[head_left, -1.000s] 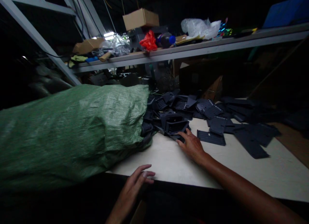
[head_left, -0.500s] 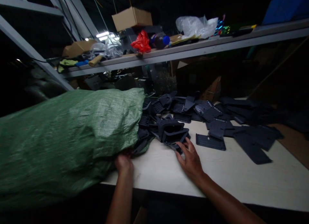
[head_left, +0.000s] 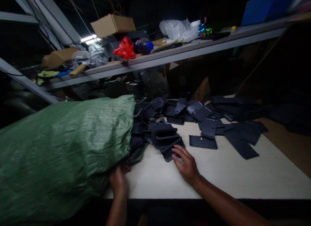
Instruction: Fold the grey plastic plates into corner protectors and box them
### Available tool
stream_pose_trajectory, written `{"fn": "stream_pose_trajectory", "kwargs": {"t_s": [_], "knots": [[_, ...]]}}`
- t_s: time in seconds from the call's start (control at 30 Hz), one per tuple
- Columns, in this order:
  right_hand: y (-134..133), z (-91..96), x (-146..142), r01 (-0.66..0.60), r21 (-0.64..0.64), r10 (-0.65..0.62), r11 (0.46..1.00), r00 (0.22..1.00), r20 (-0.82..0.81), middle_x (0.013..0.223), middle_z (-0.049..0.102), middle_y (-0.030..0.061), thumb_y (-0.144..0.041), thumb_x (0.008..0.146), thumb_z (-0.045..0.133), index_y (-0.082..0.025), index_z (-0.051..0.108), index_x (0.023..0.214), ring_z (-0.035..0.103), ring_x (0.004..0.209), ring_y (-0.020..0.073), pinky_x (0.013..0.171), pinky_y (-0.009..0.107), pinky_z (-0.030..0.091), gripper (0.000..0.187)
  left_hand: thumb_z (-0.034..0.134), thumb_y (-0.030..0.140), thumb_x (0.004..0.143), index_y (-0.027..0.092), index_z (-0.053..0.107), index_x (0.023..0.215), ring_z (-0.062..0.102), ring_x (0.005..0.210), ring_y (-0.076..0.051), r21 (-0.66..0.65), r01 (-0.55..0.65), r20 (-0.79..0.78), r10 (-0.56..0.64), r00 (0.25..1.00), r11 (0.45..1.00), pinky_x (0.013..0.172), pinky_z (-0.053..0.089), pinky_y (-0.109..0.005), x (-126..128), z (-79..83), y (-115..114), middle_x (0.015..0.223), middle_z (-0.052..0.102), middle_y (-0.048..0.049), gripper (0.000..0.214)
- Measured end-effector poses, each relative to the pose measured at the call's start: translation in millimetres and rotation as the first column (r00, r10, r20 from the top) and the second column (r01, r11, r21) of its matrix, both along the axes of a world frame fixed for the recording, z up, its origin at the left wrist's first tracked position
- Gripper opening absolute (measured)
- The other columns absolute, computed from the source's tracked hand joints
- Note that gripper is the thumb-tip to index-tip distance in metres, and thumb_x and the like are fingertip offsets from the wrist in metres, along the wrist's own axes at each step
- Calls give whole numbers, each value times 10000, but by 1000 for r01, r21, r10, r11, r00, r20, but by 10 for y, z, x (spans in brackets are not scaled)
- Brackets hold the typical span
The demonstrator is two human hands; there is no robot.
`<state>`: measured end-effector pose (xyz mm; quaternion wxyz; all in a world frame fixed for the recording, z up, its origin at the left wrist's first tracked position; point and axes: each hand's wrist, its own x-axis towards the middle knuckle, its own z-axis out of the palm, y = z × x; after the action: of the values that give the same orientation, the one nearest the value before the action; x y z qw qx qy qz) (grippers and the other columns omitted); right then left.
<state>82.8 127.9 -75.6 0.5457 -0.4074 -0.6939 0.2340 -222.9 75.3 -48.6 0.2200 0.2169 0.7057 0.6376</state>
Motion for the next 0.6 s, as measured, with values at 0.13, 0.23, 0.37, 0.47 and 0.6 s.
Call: {"fn": "stream_pose_trajectory", "kwargs": {"t_s": [0.13,0.23,0.37,0.47,0.6], "knots": [[-23,27,11,-18,23,19,1000,999,-31,1085,747,91,-229,1008,587,-219,729,1175,723,1016,213,909,348,609,219,706,458,768,195,660,751,651,617,-223,-70,84,15,-83,996,994,658,562,-357,192,-8,-475,632,660,2,268],[-78,71,32,-30,45,30,999,999,-12,1093,735,86,-204,998,588,-229,724,1194,712,1025,212,917,349,602,241,703,566,798,210,662,738,635,631,-214,-181,262,29,-261,965,948,638,540,-323,370,106,-757,647,666,-6,364],[-98,200,115,-6,47,2,999,996,84,1281,664,114,-180,991,576,-239,708,1277,651,1191,237,1051,401,542,320,653,719,814,227,678,685,623,672,-232,-319,477,58,-486,872,819,659,512,-326,614,321,-1028,659,654,-29,509],[-9,329,205,53,-108,-13,993,938,347,1465,564,132,-174,957,599,-223,694,1335,595,1289,289,1109,458,493,393,626,773,806,242,722,739,650,727,-264,-356,554,111,-555,825,752,736,520,-357,782,396,-1183,710,684,-49,544],[65,494,297,23,-286,118,958,876,468,1319,672,108,-158,905,630,-231,772,1199,681,1118,285,996,429,540,335,571,763,861,245,743,845,680,790,-282,-321,693,207,-666,717,646,802,525,-385,936,361,-1284,820,728,-73,545]]}}
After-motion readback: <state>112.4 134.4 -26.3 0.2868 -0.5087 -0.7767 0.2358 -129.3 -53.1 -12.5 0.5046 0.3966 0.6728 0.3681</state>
